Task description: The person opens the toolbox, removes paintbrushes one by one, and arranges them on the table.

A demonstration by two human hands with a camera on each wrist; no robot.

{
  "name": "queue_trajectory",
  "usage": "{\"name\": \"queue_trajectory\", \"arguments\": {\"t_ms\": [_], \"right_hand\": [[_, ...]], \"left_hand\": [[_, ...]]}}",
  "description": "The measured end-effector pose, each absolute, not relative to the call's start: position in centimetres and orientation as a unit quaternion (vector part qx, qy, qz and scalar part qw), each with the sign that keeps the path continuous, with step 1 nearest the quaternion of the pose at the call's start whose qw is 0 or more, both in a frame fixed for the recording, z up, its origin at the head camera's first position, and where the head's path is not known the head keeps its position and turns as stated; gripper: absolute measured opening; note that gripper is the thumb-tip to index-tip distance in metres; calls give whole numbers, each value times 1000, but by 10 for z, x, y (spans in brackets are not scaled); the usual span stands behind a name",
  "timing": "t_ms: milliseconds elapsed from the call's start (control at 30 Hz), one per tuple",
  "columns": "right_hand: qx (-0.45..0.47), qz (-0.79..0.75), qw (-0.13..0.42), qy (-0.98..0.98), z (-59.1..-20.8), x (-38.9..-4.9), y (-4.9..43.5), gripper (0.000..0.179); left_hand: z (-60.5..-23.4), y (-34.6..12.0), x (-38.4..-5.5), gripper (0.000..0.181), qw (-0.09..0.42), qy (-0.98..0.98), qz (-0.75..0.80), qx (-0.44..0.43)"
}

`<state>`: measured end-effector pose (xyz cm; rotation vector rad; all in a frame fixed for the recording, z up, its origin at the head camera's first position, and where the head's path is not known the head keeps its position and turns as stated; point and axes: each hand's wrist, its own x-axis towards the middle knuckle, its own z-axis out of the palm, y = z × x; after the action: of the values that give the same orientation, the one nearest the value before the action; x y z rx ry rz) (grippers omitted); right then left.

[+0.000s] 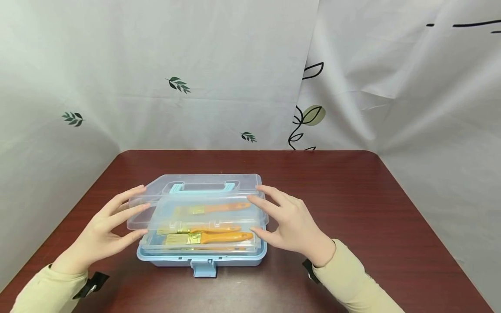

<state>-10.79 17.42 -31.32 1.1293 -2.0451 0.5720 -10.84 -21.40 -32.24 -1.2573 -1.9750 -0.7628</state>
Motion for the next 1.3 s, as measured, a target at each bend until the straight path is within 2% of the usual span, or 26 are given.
{"name": "queue_trajectory", "arguments": {"t_ms": [300, 600, 800, 1167, 1300], "right_hand": [[433, 232, 357, -795, -316, -112, 174, 49], [407, 260, 328, -812, -312, -119, 174, 50], [402, 253, 331, -815, -307, -124, 173, 47], [377, 268, 307, -832, -299, -137, 173, 43], [355, 274, 291, -845, -300, -140, 172, 49]], "left_hand": [[-329, -218, -116, 47, 344, -764, -266, -476], [-322, -218, -126, 46, 340, -773, -268, -464], [-317, -219, -133, 45, 348, -769, -265, -466], [-304, -219, -145, 53, 307, -810, -264, -423], [-304, -220, -151, 44, 293, -822, -266, -411]]}}
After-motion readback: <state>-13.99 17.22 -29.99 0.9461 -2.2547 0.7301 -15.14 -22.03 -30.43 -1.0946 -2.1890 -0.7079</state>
